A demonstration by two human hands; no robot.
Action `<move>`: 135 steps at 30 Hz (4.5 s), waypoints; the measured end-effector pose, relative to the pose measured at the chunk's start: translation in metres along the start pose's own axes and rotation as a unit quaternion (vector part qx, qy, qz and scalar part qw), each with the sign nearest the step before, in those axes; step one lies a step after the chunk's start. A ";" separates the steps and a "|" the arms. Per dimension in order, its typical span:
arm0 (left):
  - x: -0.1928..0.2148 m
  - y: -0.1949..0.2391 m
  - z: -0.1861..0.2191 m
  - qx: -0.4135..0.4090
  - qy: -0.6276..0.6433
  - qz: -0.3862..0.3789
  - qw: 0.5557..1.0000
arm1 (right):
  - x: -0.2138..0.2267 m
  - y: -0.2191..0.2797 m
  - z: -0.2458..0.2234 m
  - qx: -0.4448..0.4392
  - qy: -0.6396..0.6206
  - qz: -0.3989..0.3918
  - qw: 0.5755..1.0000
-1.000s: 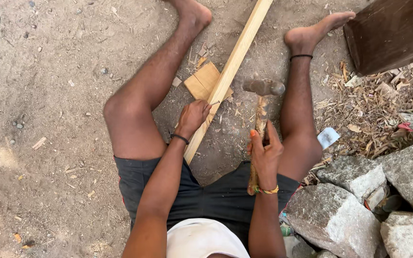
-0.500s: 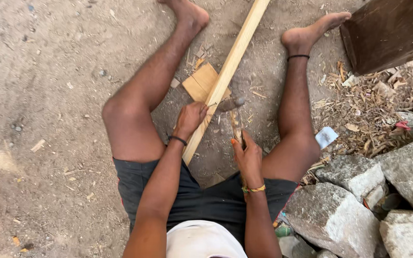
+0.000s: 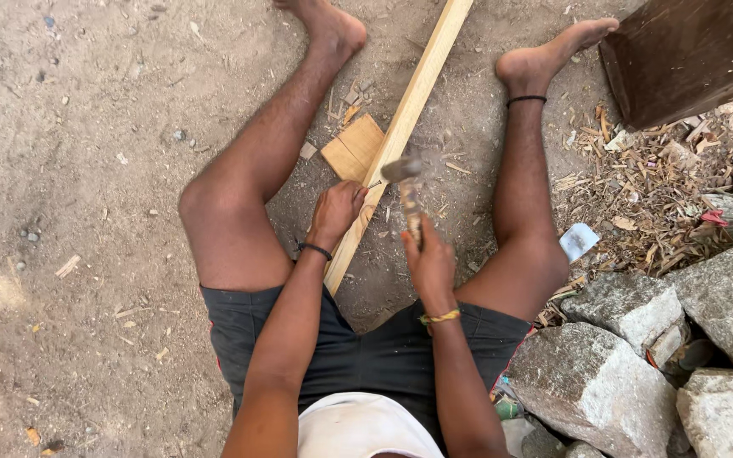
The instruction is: The person sits on the ground and uses a hammer to drive nails into a long wooden plank. The plank is held steady by a smaller block of wood underneath. The person repeatedly hammers the same nail multiple times.
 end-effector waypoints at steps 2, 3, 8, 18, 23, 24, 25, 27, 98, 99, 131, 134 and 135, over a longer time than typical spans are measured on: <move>0.002 0.000 0.001 0.010 -0.013 -0.002 1.000 | -0.011 -0.004 0.004 0.036 0.064 0.004 0.997; 0.008 -0.010 0.002 -0.003 -0.009 0.011 1.000 | -0.008 -0.004 0.009 0.018 0.039 0.001 0.999; 0.013 0.006 0.006 -0.031 0.036 0.031 0.998 | 0.015 0.015 0.010 -0.136 -0.132 -0.079 0.979; 0.010 0.004 0.004 -0.002 0.041 0.021 0.999 | 0.037 0.003 -0.017 -0.098 -0.190 -0.008 0.977; 0.007 0.002 -0.002 0.015 0.015 0.001 1.000 | -0.009 -0.006 0.003 -0.015 0.049 -0.051 0.997; 0.011 -0.003 -0.001 0.000 0.024 0.017 1.000 | -0.006 0.001 0.013 -0.034 0.004 -0.056 0.998; 0.014 -0.009 0.001 -0.015 0.033 0.034 0.999 | -0.007 0.001 0.018 -0.052 -0.040 -0.061 0.996; 0.008 0.017 -0.002 -0.011 0.055 0.027 0.998 | -0.010 0.016 0.026 -0.102 -0.044 -0.109 0.988; -0.004 0.002 0.001 0.020 -0.049 0.006 0.999 | 0.015 -0.002 0.011 -0.151 -0.125 -0.039 0.980; -0.003 -0.001 0.001 0.024 -0.044 0.004 0.999 | 0.025 0.001 0.004 -0.144 -0.160 -0.022 0.976; -0.003 0.003 0.014 -0.007 -0.068 0.046 0.997 | 0.012 -0.001 0.077 -0.154 -0.262 0.003 0.953; -0.002 0.001 0.019 -0.009 -0.082 0.037 0.996 | 0.048 0.003 0.047 -0.113 -0.280 0.064 0.951; 0.000 -0.002 0.020 -0.010 -0.085 0.035 0.996 | 0.060 0.006 0.035 -0.093 -0.307 0.080 0.944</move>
Point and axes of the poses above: each hand's wrist, its own y-axis away from the middle knuckle, its own x-axis out of the back of the hand, z = x × y, the point moved 7 cm from there along -y, towards the middle knuckle, and after that the axes turned 7 degrees about -z, right-handed, at the moved point
